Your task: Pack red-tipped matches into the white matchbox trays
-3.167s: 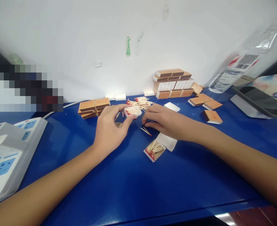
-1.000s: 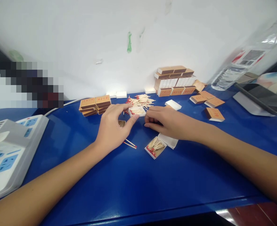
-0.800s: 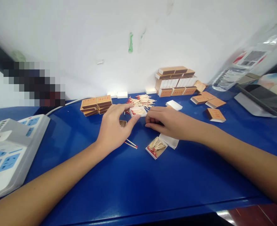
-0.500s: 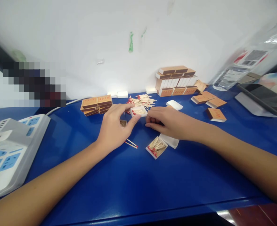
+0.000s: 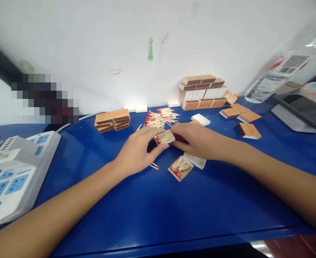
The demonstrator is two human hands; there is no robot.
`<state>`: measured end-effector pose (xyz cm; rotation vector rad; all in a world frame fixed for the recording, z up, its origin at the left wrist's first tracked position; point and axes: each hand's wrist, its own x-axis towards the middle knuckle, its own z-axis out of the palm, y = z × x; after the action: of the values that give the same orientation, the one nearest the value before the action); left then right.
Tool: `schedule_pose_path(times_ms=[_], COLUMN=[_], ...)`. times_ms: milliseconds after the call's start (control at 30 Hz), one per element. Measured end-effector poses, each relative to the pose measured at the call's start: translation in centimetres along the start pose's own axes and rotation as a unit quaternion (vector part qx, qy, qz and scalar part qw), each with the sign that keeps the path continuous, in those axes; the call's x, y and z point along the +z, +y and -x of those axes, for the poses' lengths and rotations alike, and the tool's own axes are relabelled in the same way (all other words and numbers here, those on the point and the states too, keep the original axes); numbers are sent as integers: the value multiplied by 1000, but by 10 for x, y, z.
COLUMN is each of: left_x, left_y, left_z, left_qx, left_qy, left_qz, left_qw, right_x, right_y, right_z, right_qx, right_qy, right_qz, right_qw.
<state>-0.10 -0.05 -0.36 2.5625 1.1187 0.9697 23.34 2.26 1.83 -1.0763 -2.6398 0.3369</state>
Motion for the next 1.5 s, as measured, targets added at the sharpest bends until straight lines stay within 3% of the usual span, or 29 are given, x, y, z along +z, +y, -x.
schedule_pose_path(times_ms=[167,333,567,733,900,1033,1300,1500], left_x=[0,1,0,-3,-3,-3,-4,-3], left_y=[0,-2,-6,-5,-5,-4,-3,-5], left_z=[0,-1,-3,-5,-5,-5,-5,-5], left_qx=[5,-28,-56,-94,-105,-116,-118,-123], left_qy=[20,85,120,128,140,136,136,128], left_qz=[-8,-40,-30,-21,-26,-25,-21,-19], left_qw=[1000,995,991,987,984,984,983,984], right_x=[-2,-12,-6,4,-15,-33,-44,-49], right_y=[1,2,-31,-46,-37,-29,-14,-19], right_z=[0,4,5,-5,-2,7,14,27], right_qx=[9,33,-96,-136,-52,-21,-3,-14], right_qy=[2,33,43,-8,-84,-128,-145,-216], right_qz=[18,83,61,79,-42,-104,-113,-132], right_qw=[1000,995,993,988,994,986,983,967])
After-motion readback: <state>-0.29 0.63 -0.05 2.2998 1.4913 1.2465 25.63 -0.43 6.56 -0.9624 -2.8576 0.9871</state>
